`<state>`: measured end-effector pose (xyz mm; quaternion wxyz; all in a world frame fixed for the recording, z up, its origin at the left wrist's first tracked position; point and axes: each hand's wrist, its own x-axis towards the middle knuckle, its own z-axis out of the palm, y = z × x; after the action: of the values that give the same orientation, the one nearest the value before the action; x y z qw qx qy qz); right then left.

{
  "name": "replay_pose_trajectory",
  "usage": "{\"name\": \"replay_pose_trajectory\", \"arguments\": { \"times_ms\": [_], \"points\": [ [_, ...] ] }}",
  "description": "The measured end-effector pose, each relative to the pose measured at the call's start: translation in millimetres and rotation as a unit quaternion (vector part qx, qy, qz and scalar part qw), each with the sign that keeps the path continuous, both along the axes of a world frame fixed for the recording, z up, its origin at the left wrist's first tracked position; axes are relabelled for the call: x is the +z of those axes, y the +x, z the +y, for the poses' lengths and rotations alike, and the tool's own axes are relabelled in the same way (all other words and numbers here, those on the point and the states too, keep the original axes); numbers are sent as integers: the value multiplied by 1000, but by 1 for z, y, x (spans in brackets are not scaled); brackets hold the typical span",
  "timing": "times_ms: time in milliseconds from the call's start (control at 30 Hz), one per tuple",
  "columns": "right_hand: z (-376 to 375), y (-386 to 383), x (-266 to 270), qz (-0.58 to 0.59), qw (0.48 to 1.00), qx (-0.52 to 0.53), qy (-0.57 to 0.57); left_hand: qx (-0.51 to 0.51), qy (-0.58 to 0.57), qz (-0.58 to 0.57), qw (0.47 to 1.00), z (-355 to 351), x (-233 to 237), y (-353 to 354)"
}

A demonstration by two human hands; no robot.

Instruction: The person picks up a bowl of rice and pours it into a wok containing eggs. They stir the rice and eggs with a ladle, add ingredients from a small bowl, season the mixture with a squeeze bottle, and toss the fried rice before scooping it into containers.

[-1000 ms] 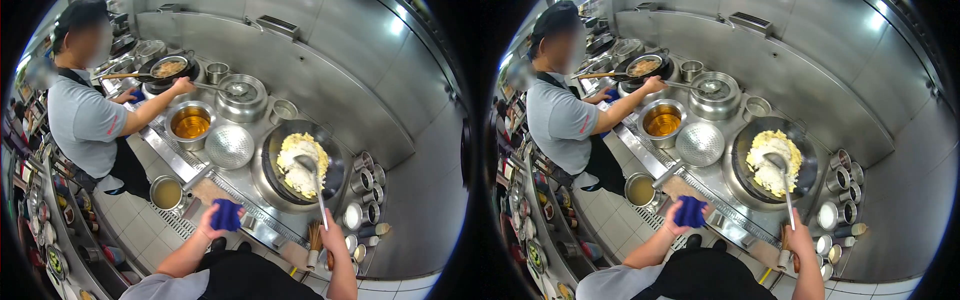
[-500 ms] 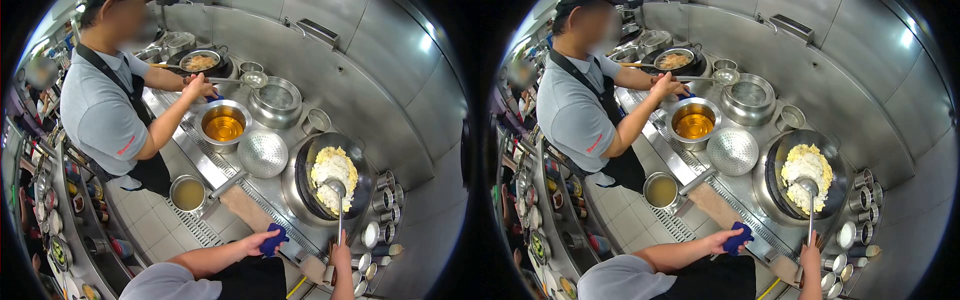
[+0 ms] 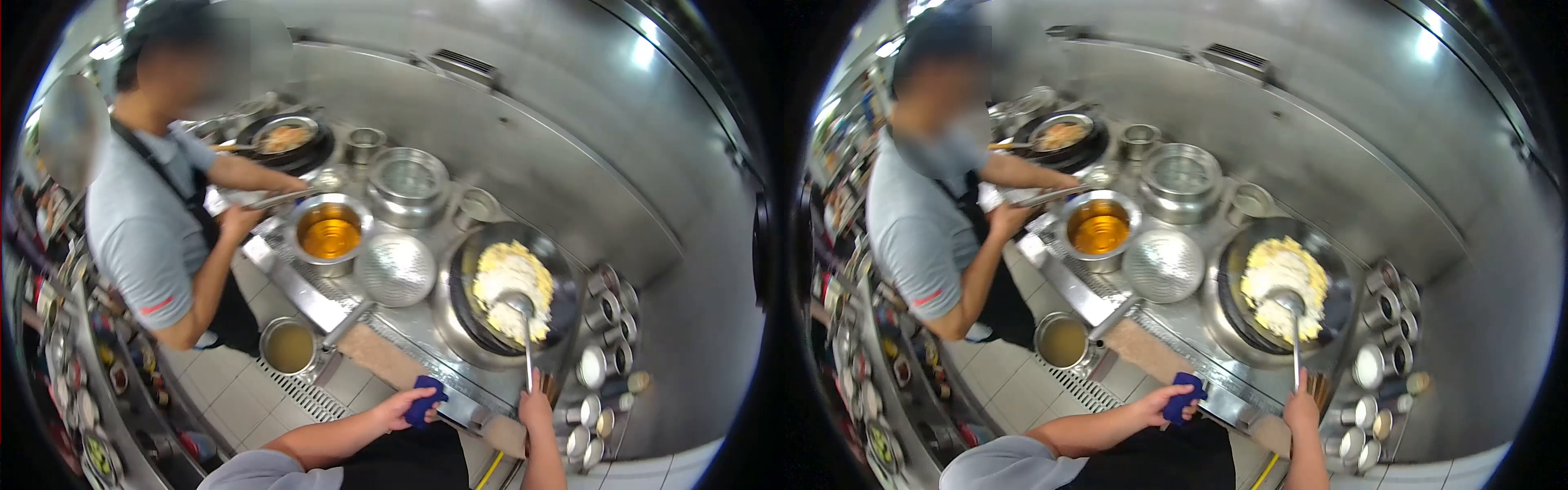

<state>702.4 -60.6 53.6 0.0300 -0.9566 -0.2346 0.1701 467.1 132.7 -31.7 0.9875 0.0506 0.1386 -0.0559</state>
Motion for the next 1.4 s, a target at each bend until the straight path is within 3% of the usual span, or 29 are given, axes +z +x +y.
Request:
{"name": "replay_pose_trajectory", "arguments": {
  "times_ms": [300,467,533,633,667,733,900,1000,1067,1133,1200,1267,1333,1367,1400],
  "points": [
    [-17,-3,8,-47,998,2,31,-2,70,-3,998,17,-5,30],
    [-10,-3,68,-62,994,-18,93,10,113,61,992,30,7,59],
    [4,7,94,-56,981,-38,181,14,143,76,987,32,7,75],
    [37,46,63,-23,983,-68,171,20,155,66,986,32,25,109],
    [44,63,40,-16,997,-22,70,33,189,87,978,30,36,119],
    [47,90,27,20,999,34,13,19,189,36,981,28,30,134],
    [9,66,125,-9,999,21,33,-31,268,103,957,27,37,160],
    [-22,48,105,-16,996,7,91,-60,306,143,939,25,26,162],
    [-26,61,46,21,997,71,1,-44,327,161,930,21,37,159],
    [-19,70,40,11,998,55,-10,-49,342,163,924,19,38,157],
    [-9,86,55,33,997,39,52,-61,326,173,927,19,46,153],
    [-14,103,65,26,989,10,142,-64,298,130,943,20,26,154],
    [-18,145,47,-32,967,29,251,-49,297,142,943,16,35,162],
    [-5,155,43,-28,967,28,252,-42,276,134,951,15,26,168],
    [11,161,41,51,964,-54,256,-44,277,137,950,13,27,172]
  ]
}}
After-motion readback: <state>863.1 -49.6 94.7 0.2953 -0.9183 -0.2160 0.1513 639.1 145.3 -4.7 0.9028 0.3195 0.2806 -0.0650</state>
